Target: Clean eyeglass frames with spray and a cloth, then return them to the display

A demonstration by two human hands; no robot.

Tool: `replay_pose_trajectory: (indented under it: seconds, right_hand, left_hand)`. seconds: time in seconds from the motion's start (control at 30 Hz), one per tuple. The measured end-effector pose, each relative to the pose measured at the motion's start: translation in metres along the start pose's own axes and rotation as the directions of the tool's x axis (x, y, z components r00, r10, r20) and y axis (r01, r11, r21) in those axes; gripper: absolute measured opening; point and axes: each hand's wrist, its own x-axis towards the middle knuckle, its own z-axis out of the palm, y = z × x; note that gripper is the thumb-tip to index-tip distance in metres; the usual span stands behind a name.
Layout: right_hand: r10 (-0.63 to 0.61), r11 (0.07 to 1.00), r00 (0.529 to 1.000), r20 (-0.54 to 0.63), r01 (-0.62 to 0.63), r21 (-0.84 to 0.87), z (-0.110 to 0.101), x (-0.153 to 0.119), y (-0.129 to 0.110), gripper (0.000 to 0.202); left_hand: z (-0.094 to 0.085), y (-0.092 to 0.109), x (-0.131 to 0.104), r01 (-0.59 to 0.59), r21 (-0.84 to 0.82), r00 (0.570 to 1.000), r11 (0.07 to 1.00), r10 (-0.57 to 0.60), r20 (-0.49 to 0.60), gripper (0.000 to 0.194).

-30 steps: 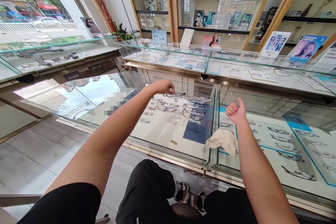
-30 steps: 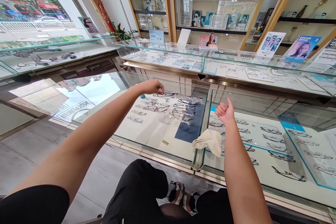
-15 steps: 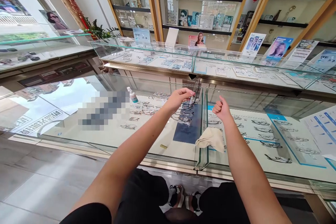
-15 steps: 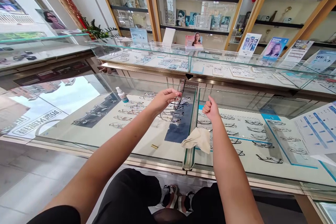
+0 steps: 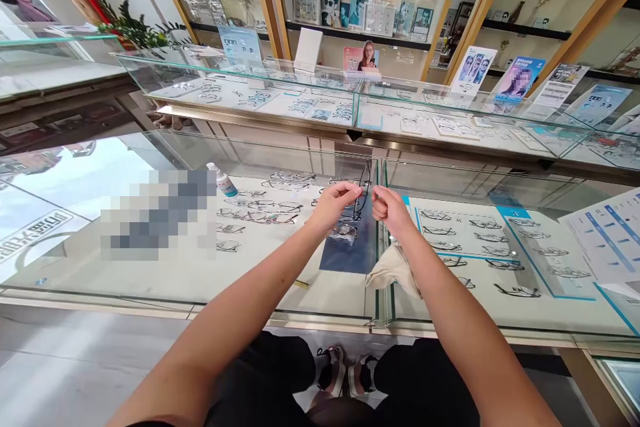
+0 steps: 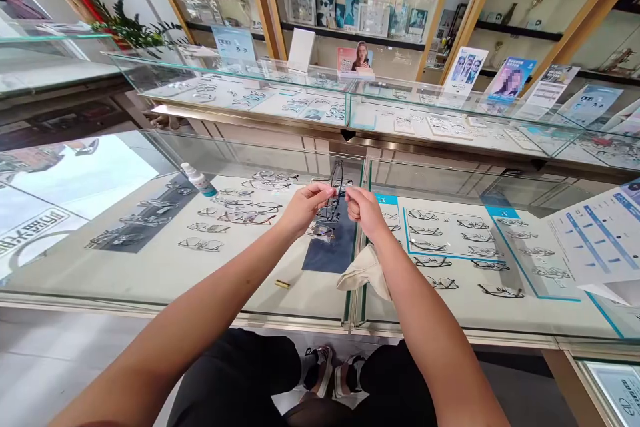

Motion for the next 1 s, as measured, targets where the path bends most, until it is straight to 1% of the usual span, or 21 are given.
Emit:
replay_pose_trajectory:
  seconds: [0.1, 0.23, 0.5, 0.6, 0.7, 0.77, 0.83, 0.93, 1.0]
  right_hand:
    - [-0.067, 0.995, 0.997, -0.045, 0.063, -0.079, 0.002, -0.003, 0.001, 0.034]
    - [-0.105, 0.976, 0.990, -0.097, 0.084, -0.201, -0.001, -0.003, 0.003, 0.027]
    - [-0.154, 0.949, 0.978, -0.140, 0.108, -0.295, -0.002, -0.002, 0.005, 0.022]
    - [-0.170, 0.940, 0.973, -0.154, 0.114, -0.321, -0.002, -0.003, 0.000, 0.023]
    - [-0.197, 0.906, 0.961, -0.194, 0.103, -0.410, -0.003, -0.006, -0.007, 0.023]
    - [-0.257, 0.850, 0.938, -0.233, 0.105, -0.516, -0.006, -0.009, -0.012, 0.021]
    - [-0.359, 0.756, 0.894, -0.267, 0.111, -0.646, -0.009, -0.013, -0.017, 0.019]
    - [-0.525, 0.552, 0.806, -0.275, 0.076, -0.830, -0.016, -0.017, -0.024, 0.018]
    - [-0.603, 0.427, 0.755, -0.255, 0.035, -0.904, -0.021, -0.019, -0.028, 0.021]
  left_hand:
    - [0.002, 0.001, -0.002, -0.032, 0.016, 0.999, 0.999, 0.032, -0.025, 0.045]
    - [0.003, 0.001, -0.003, -0.030, 0.011, 0.998, 0.999, 0.031, -0.054, 0.047]
    - [0.005, -0.002, -0.003, -0.044, 0.012, 0.997, 0.999, 0.045, -0.057, 0.046]
    - [0.004, 0.001, -0.003, -0.042, 0.010, 0.997, 0.999, 0.043, -0.070, 0.047]
    - [0.003, 0.004, -0.003, -0.035, 0.042, 0.996, 0.999, 0.038, -0.083, 0.046]
    - [0.001, 0.006, -0.002, -0.036, 0.073, 0.995, 0.997, 0.042, -0.087, 0.044]
    - [-0.001, 0.007, 0.000, -0.041, 0.092, 0.995, 0.995, 0.049, -0.083, 0.044]
    - [-0.004, 0.006, 0.002, -0.047, 0.123, 0.997, 0.991, 0.054, -0.056, 0.043]
    - [-0.005, 0.005, 0.003, -0.050, 0.162, 0.998, 0.985, 0.055, -0.025, 0.042]
